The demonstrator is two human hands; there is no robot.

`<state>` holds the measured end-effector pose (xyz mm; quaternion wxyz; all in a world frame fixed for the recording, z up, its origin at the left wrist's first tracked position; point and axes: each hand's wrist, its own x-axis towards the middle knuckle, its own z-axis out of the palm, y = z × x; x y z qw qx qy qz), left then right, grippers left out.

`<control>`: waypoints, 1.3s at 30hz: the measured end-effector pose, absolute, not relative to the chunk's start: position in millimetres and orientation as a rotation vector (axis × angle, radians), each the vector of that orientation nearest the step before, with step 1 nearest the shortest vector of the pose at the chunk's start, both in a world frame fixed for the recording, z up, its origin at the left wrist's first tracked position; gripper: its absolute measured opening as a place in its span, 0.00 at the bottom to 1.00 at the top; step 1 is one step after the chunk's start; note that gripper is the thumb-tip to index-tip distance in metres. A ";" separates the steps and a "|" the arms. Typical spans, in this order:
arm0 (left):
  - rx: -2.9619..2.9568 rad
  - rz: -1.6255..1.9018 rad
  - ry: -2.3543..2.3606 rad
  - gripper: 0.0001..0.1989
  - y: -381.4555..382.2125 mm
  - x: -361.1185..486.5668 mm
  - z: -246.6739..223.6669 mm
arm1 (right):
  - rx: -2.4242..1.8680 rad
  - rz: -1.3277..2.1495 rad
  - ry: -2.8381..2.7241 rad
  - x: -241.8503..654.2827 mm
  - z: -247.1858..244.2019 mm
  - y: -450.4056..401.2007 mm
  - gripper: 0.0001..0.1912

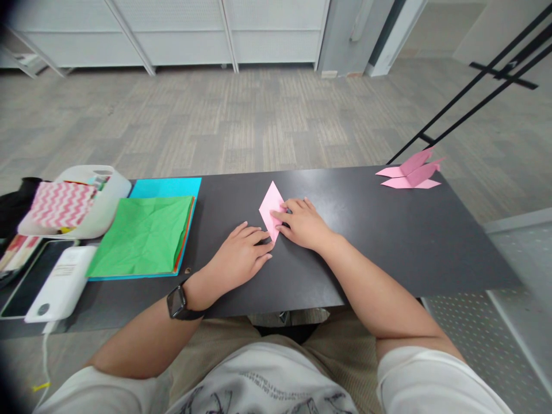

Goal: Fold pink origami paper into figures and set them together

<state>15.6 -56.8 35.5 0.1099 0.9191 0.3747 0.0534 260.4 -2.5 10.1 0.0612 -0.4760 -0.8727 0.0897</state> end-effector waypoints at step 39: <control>2.368 0.512 1.534 0.17 -9.2 11.8 2.5 | -1.442 0.386 -2.225 239.4 -19.4 3.9 0.15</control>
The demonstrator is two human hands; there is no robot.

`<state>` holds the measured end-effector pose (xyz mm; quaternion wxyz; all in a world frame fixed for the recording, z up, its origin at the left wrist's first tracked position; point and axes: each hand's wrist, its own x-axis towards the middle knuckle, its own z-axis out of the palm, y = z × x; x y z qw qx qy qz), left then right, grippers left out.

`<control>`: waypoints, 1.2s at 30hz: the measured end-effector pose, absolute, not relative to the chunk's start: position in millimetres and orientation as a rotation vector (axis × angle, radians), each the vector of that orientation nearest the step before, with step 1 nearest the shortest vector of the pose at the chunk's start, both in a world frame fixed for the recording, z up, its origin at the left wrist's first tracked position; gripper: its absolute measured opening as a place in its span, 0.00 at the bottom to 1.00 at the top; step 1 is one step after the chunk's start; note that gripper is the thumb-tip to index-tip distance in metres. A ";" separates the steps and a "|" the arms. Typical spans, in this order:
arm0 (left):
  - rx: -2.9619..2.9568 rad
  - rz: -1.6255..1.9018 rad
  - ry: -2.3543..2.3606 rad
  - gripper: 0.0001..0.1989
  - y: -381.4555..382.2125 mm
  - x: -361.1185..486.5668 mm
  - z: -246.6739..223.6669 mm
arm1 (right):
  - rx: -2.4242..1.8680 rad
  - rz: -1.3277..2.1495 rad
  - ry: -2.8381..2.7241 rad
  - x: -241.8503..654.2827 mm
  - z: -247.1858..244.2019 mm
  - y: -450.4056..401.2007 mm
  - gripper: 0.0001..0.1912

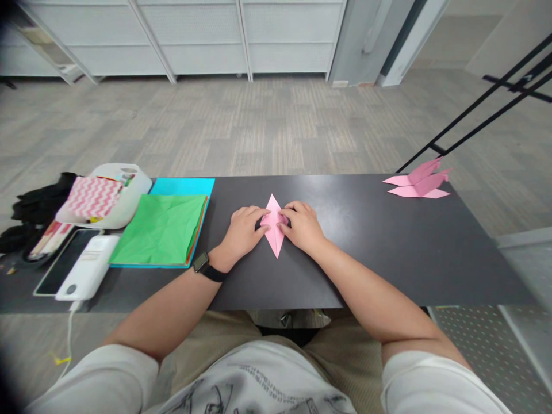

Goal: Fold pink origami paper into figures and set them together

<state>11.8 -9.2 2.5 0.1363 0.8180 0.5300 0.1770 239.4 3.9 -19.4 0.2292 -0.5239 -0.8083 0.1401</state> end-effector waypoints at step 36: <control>2.235 0.658 1.531 0.04 2.9 17.1 -11.9 | -1.383 0.497 -2.131 238.9 -31.2 11.7 0.07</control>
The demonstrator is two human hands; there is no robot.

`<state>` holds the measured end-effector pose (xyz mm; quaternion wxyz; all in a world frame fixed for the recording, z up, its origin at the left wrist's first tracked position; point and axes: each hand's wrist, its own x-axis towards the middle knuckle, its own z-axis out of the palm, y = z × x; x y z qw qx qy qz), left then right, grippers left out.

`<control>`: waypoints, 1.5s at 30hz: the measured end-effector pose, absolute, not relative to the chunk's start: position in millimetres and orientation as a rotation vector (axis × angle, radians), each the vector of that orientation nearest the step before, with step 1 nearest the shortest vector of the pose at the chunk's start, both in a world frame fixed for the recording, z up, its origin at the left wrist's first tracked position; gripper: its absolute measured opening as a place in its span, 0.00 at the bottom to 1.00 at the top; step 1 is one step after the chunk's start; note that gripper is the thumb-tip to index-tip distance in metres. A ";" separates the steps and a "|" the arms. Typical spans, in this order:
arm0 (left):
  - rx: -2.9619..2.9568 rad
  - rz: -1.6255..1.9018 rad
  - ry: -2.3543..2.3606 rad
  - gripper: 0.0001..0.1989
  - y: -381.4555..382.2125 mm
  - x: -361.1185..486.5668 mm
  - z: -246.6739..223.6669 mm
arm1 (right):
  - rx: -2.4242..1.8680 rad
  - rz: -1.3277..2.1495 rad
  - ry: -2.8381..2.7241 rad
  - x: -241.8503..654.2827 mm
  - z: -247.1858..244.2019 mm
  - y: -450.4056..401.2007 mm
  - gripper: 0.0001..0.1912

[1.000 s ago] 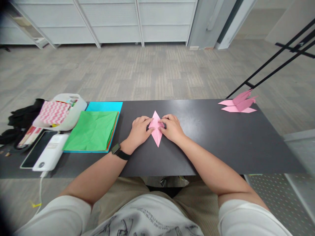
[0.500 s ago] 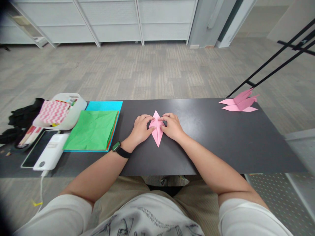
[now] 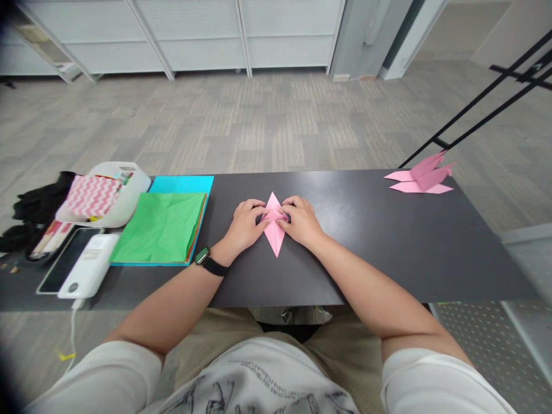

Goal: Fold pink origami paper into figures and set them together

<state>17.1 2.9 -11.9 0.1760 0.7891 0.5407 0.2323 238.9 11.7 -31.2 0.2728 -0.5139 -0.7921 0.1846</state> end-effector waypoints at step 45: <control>2.720 0.178 1.487 0.20 -57.4 20.0 18.9 | -1.234 0.206 -2.699 247.9 15.8 -13.2 0.17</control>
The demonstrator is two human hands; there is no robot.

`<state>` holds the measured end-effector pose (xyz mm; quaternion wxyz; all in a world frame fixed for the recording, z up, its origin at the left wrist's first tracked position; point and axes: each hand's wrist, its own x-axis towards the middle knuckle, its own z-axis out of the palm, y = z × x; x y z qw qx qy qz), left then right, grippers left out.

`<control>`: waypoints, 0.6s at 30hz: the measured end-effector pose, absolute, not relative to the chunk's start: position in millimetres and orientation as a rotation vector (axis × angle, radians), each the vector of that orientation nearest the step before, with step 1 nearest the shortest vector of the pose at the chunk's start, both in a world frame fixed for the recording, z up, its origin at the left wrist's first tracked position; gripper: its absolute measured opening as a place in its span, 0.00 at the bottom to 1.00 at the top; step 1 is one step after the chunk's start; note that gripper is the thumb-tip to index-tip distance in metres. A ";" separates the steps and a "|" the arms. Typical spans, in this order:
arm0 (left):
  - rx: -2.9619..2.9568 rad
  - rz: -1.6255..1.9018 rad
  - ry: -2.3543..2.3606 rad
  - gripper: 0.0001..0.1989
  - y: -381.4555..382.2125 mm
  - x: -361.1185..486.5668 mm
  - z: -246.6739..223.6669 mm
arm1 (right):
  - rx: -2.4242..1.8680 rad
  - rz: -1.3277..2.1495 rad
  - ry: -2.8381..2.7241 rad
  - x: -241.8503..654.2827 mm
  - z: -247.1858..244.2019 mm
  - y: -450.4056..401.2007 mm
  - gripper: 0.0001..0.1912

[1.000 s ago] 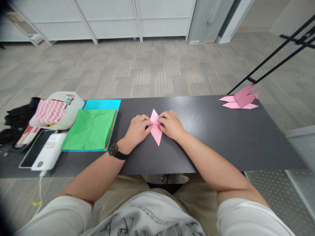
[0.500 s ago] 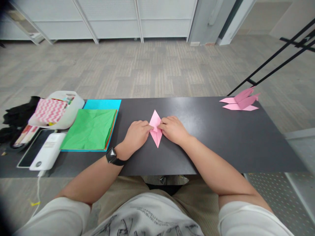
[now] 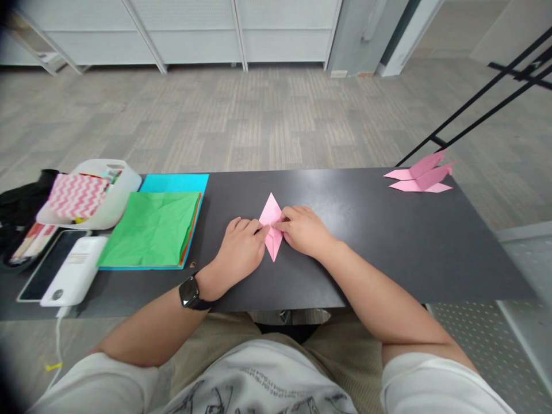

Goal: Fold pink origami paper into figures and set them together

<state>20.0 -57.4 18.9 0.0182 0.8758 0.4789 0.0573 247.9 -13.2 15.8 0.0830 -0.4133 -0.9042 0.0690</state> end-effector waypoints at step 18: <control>2.688 0.224 1.509 0.22 -51.2 34.6 16.1 | -1.228 0.208 -2.522 270.4 11.3 2.6 0.20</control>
